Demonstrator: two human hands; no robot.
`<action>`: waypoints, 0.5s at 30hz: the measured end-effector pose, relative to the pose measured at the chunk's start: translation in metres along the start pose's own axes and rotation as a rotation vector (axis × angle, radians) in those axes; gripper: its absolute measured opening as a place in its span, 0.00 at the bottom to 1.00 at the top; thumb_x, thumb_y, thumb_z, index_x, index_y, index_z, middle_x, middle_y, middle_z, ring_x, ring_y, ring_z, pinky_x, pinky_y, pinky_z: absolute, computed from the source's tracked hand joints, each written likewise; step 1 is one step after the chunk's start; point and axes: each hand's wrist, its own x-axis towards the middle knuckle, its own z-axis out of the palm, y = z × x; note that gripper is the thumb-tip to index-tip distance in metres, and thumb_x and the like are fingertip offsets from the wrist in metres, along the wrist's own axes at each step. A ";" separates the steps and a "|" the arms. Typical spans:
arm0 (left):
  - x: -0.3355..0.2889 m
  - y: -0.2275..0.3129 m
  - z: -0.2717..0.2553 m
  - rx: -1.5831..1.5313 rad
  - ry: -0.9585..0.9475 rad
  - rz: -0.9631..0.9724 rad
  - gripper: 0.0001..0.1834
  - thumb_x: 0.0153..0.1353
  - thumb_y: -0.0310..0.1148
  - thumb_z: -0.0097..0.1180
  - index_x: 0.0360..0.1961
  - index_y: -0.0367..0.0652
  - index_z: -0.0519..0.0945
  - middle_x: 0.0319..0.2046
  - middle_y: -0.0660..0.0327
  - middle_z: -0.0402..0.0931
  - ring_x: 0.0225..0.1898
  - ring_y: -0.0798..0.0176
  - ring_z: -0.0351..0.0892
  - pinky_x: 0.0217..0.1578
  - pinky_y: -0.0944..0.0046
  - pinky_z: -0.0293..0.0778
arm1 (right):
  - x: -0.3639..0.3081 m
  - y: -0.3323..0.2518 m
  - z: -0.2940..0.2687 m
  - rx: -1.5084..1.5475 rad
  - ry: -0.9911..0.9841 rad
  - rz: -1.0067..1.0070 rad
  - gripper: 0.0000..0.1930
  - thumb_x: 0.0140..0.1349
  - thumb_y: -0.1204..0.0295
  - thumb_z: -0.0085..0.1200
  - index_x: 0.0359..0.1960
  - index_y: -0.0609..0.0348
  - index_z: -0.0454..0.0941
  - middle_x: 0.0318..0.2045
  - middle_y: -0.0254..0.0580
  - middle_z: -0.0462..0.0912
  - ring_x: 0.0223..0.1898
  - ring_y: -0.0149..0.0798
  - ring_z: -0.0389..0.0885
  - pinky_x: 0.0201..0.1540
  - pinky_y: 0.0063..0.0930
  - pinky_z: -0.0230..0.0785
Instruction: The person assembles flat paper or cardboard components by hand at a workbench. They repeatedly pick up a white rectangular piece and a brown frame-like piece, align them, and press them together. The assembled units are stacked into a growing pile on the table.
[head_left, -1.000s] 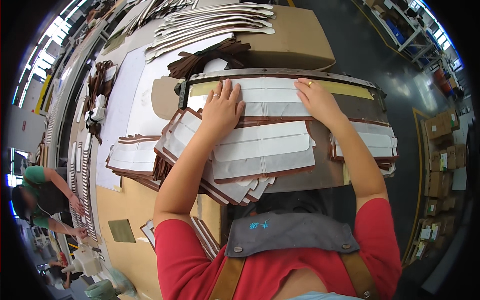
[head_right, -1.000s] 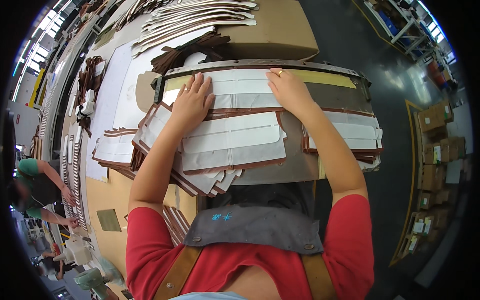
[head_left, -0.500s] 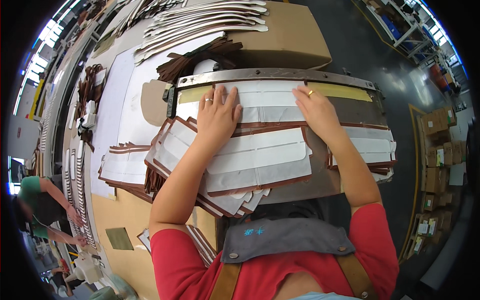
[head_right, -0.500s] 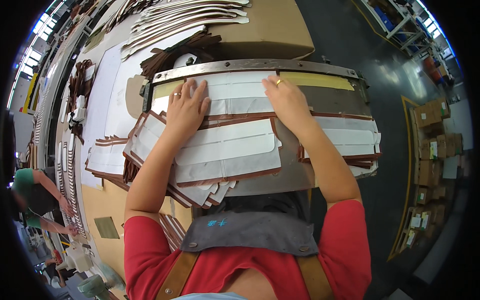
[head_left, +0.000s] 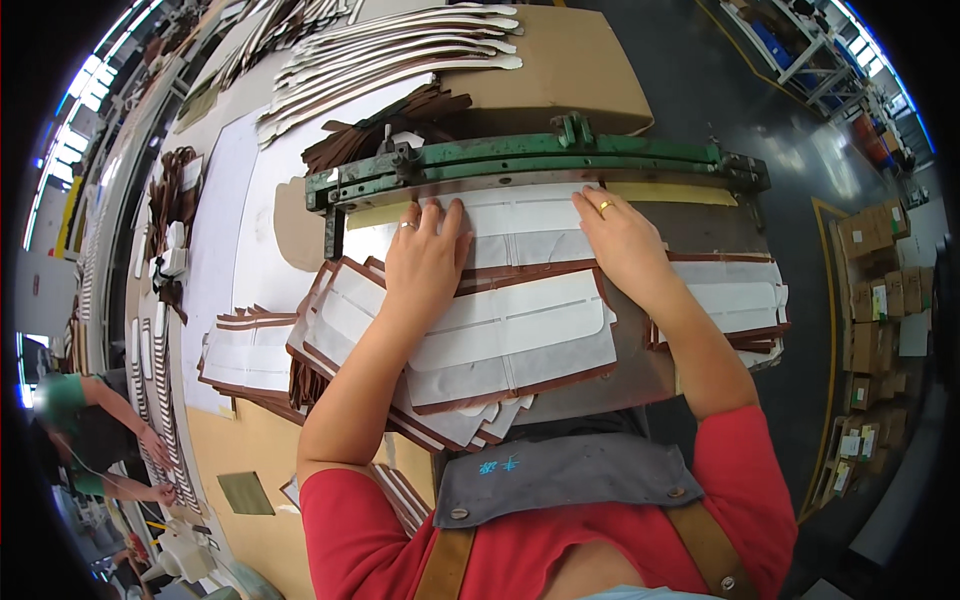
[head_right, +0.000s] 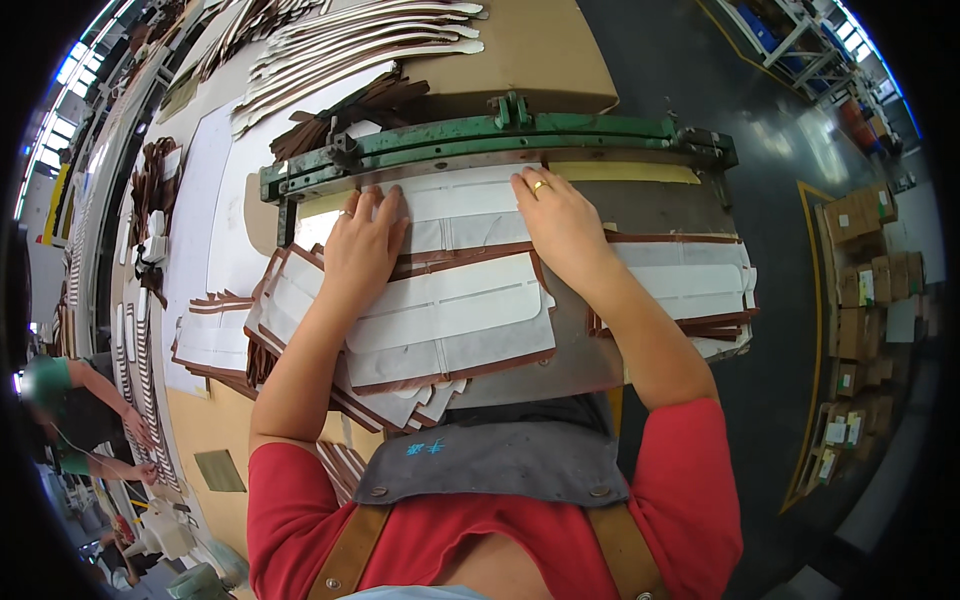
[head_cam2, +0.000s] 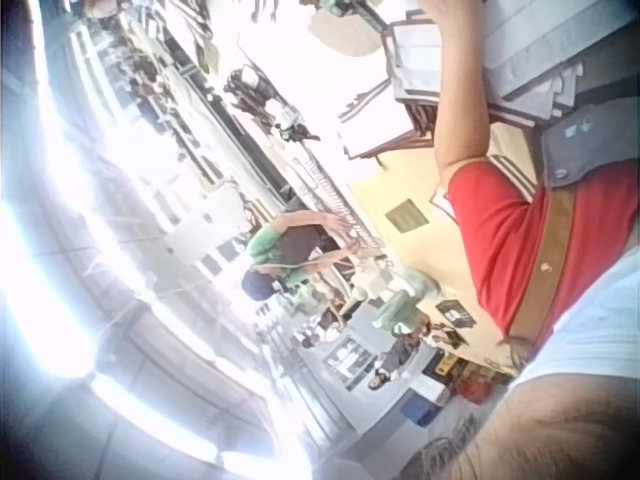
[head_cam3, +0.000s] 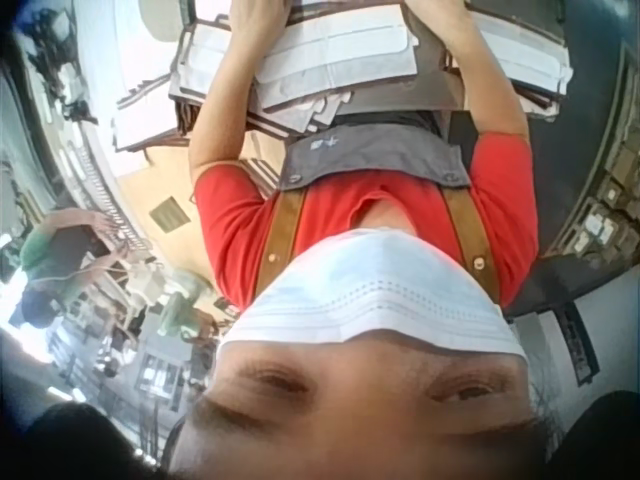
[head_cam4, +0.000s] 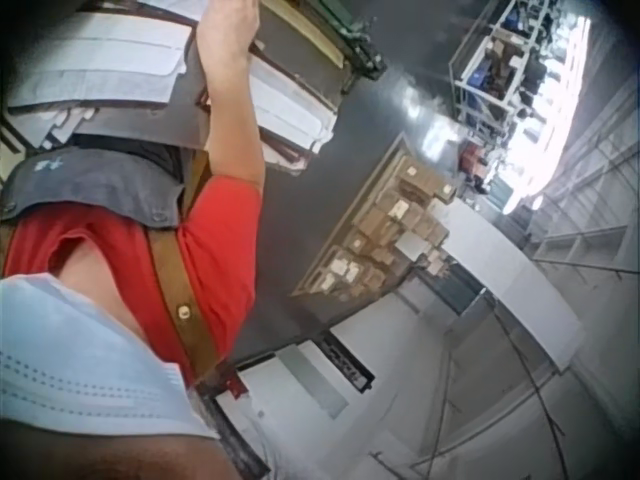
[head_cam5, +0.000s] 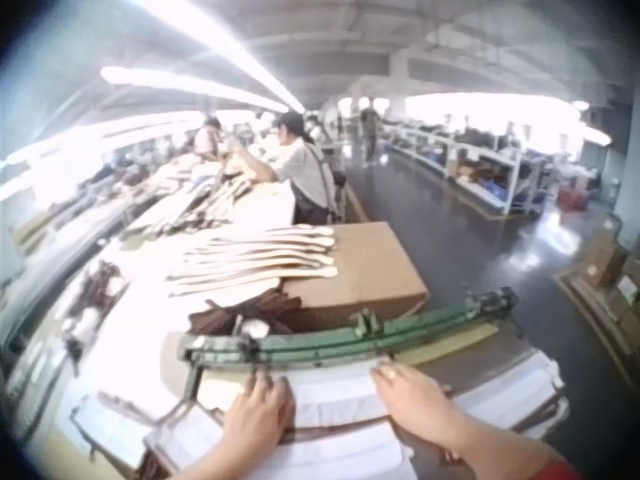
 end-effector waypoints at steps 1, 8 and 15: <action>0.000 0.000 -0.001 0.003 0.010 0.006 0.20 0.61 0.36 0.51 0.53 0.42 0.71 0.49 0.49 0.71 0.49 0.44 0.71 0.44 0.54 0.72 | 0.000 0.000 -0.001 -0.002 -0.001 0.001 0.17 0.59 0.73 0.51 0.51 0.62 0.73 0.49 0.45 0.76 0.52 0.44 0.74 0.53 0.33 0.70; -0.001 0.001 -0.001 -0.032 0.091 0.016 0.17 0.61 0.35 0.51 0.50 0.42 0.73 0.46 0.51 0.72 0.47 0.46 0.72 0.44 0.54 0.72 | -0.003 0.002 -0.005 0.087 -0.033 0.025 0.17 0.61 0.71 0.50 0.52 0.59 0.74 0.50 0.45 0.76 0.52 0.45 0.74 0.52 0.35 0.69; 0.005 -0.021 0.007 -0.142 0.039 -0.137 0.23 0.57 0.39 0.55 0.52 0.40 0.70 0.46 0.53 0.69 0.46 0.48 0.71 0.45 0.54 0.67 | 0.033 0.004 -0.012 0.361 -0.109 -0.076 0.16 0.61 0.72 0.50 0.51 0.59 0.74 0.49 0.43 0.74 0.52 0.45 0.72 0.54 0.32 0.65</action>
